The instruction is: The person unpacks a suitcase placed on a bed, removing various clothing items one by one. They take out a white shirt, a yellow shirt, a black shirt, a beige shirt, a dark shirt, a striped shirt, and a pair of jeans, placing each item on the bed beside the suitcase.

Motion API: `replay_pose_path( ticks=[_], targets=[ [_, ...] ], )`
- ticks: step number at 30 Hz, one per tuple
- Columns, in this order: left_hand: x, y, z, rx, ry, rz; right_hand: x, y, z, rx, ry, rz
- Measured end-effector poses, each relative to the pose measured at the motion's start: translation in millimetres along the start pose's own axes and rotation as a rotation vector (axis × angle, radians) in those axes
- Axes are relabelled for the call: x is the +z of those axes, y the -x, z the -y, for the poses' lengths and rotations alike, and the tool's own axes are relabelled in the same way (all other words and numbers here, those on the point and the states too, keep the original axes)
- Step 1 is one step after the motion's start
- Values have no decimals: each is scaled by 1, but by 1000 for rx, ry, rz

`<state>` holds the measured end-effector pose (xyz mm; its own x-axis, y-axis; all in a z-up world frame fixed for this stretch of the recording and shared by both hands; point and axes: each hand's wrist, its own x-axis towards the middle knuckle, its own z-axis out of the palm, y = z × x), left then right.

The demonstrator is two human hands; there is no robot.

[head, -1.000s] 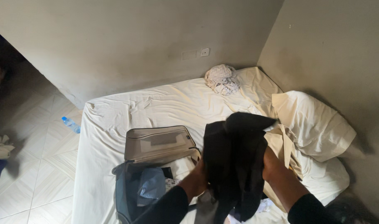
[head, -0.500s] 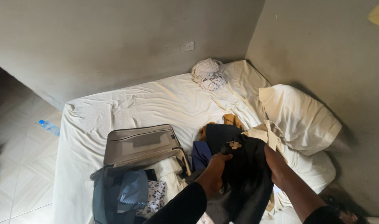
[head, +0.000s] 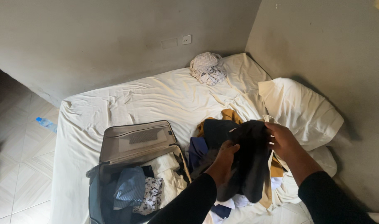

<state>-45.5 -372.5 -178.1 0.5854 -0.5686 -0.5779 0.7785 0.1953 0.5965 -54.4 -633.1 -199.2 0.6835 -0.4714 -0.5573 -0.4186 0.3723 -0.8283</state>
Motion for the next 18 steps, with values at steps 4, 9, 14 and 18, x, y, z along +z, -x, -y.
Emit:
replay_pose_path(
  ticks=[4,9,14,18],
  targets=[
    [-19,8,3,-48,-111,-29,9,8,-13,11,32,-3],
    [-60,7,27,61,-262,-87,20,22,-56,50,66,56],
    [-126,23,62,99,-235,-262,41,59,-97,44,146,-75],
    [-184,29,90,172,-284,-447,51,77,-134,-79,198,-86]
  ],
)
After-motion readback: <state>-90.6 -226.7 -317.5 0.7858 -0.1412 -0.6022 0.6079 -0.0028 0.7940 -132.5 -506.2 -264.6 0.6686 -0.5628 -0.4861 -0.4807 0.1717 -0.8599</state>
